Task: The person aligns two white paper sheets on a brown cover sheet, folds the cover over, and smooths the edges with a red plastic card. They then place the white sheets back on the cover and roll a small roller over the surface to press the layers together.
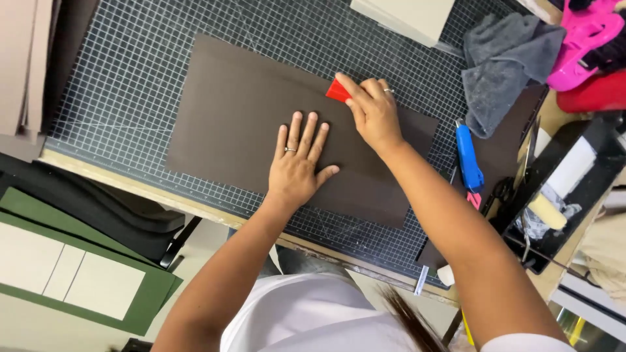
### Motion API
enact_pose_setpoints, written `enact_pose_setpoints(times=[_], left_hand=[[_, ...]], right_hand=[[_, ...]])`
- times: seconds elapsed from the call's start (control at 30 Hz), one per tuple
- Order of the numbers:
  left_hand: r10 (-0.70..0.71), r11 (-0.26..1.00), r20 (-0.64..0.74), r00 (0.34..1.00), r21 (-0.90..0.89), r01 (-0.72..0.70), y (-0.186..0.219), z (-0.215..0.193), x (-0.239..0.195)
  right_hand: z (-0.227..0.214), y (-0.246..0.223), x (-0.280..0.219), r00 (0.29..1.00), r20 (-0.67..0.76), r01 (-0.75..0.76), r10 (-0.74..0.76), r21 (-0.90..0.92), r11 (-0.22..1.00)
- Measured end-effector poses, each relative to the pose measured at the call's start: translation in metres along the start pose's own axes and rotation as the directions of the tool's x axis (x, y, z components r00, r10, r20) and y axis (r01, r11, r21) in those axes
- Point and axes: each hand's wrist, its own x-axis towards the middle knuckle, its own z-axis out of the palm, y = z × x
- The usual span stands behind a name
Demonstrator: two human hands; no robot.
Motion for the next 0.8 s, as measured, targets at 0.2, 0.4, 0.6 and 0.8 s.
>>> enact_pose_setpoints(times=[0.2,0.4,0.6,0.8], left_hand=[[0.031,0.999,-0.002,1.000,-0.032,-0.031,-0.006,0.016,0.001],[0.098,0.993,-0.487,0.868,-0.006,-0.115,-0.044,0.030,0.007],[-0.116,0.993,-0.602,0.790,-0.058,0.101,-0.144,-0.003,-0.011],[-0.123,0.992,-0.568,0.814,-0.042,0.120,-0.147,-0.006,-0.014]], right_hand=[[0.035,-0.028,0.038,1.000,-0.017,0.027,-0.027,0.008,1.000],[0.031,-0.046,0.055,0.995,0.096,-0.035,0.035,-0.001,0.999],[0.033,-0.048,0.064,0.996,0.082,0.032,-0.035,0.036,0.999],[0.069,-0.076,0.102,0.997,0.056,0.054,-0.057,0.053,0.997]])
